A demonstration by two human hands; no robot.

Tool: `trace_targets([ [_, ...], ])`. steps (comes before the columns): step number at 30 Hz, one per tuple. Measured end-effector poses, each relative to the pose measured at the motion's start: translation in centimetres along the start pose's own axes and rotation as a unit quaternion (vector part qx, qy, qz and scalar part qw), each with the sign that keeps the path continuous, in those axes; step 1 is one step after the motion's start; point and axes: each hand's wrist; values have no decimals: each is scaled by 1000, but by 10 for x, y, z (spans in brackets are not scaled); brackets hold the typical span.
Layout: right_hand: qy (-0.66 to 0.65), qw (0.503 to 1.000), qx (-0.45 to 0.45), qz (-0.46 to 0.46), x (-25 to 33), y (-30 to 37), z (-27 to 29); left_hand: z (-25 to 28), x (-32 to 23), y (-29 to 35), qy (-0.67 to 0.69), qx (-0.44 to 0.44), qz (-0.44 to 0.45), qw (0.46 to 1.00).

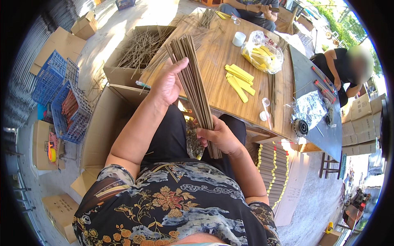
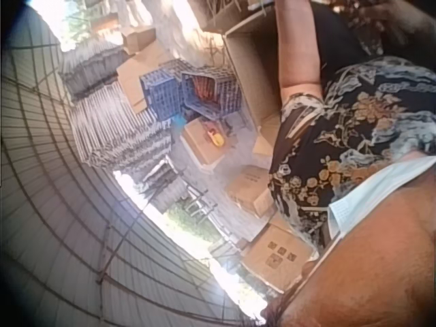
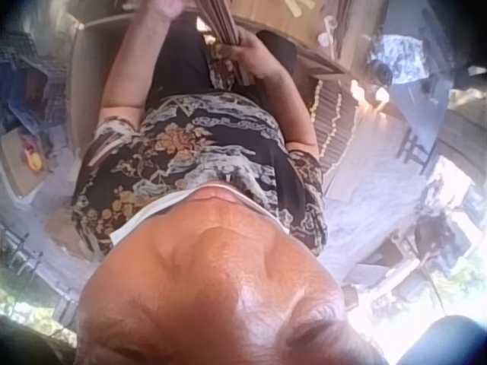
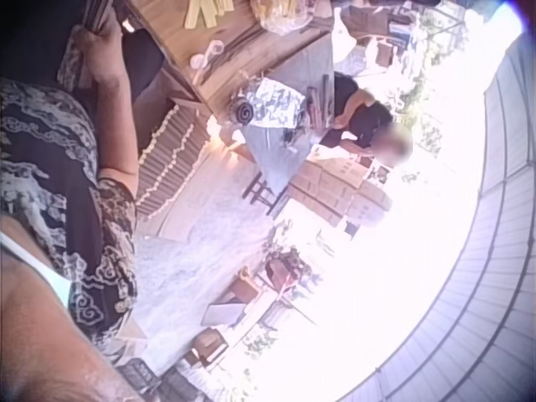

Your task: The person gathers thin sticks from a cardboard box and aligns them into a bundle. They wrap a yellow paper strip around the bundle to secure it, then place the finished bundle into the box. The person repeats this process with additional sticks.

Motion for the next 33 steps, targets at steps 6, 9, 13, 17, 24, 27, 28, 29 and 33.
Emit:
trace_targets([
  [6, 85, 992, -85, 33, -9, -5, 1, -4, 5, 4, -278, -172, -430, 842],
  [9, 229, 962, -138, 54, -20, -9, 7, -11, 1, 18, -336, -88, -278, 896],
  [13, 292, 941, -163, 48, -12, -8, 1, -21, 7, 25, -407, -85, -201, 887],
  [17, 315, 934, -164, 45, -11, -7, -1, -17, 3, 26, -411, -92, -166, 892],
  [24, 182, 978, -101, 10, -12, -10, 4, -19, -29, 20, -321, -131, -195, 917],
  [27, 99, 993, -64, -9, -8, -9, 6, -18, -76, 15, -270, -142, -296, 905],
  [28, 87, 994, -60, -15, -8, -9, 6, -19, -96, 15, -208, -144, -319, 913],
  [29, 75, 995, -59, -21, -9, -8, 8, -17, -114, 12, -194, -144, -371, 896],
  [33, 16, 998, -62, -26, -6, -10, 10, 8, -169, -10, -167, -120, -510, 835],
])
Point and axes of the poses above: each hand's wrist, its own y-axis away from the middle knuckle, its own z-axis out of the back of the hand, x = y × z, and after that the axes turned 5 degrees about y, right-handed
